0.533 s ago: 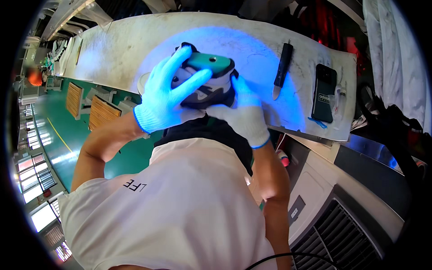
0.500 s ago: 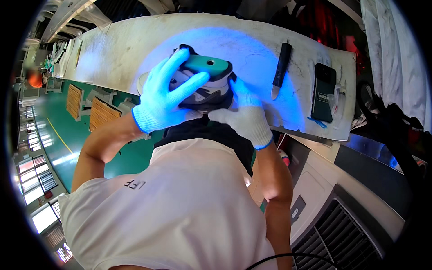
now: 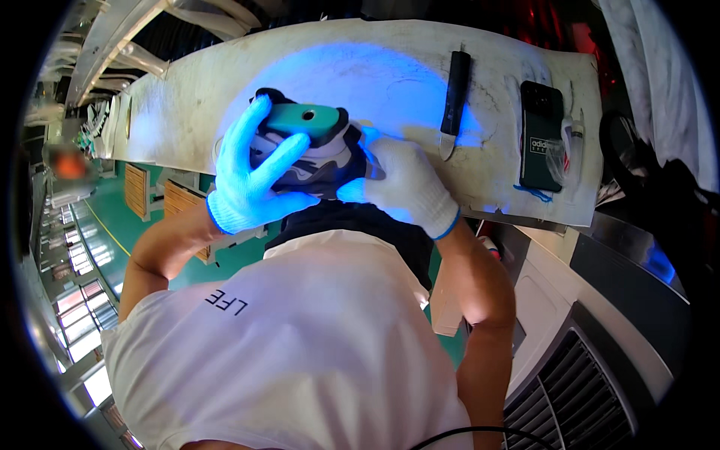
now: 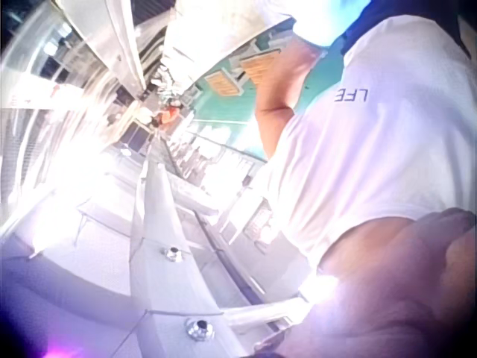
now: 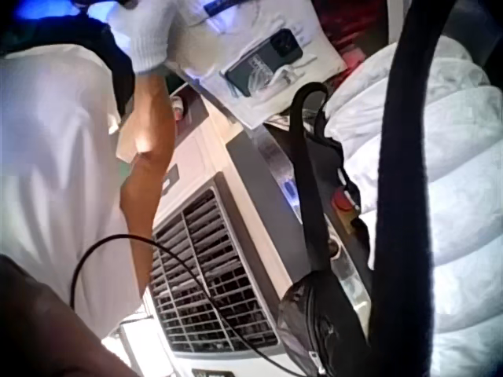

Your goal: The person uses a small black tool to scrape and clean the surface of a white and teal sneaker on a metal workbench. They repeatedly rub the tool along the shoe's upper and sole, rotating the shoe to access different areas, and occasionally wipe the surface with gloved hands.

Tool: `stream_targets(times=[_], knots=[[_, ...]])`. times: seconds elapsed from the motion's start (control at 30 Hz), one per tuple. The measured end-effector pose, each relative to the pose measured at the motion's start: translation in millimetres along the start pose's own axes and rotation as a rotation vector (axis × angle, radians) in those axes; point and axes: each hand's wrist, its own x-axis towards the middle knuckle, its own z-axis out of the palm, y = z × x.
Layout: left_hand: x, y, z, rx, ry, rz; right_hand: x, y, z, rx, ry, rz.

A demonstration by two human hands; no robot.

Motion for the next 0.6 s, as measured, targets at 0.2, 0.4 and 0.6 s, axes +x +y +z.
stream_targets(times=[0.2,0.4,0.6], knots=[[-1.4,-0.2,5.0,0.039,0.03,0.056,6.9,-11.9,6.9,0.296,-0.024,-0.058],[3.6,-0.1,-0.5,0.063,0.009,0.077,11.0,-21.2,-14.6,0.196,-0.149,-0.01],[-2.8,1.7,5.9,0.101,0.036,0.085,14.1,-24.3,-15.1,0.196,-0.128,0.07]])
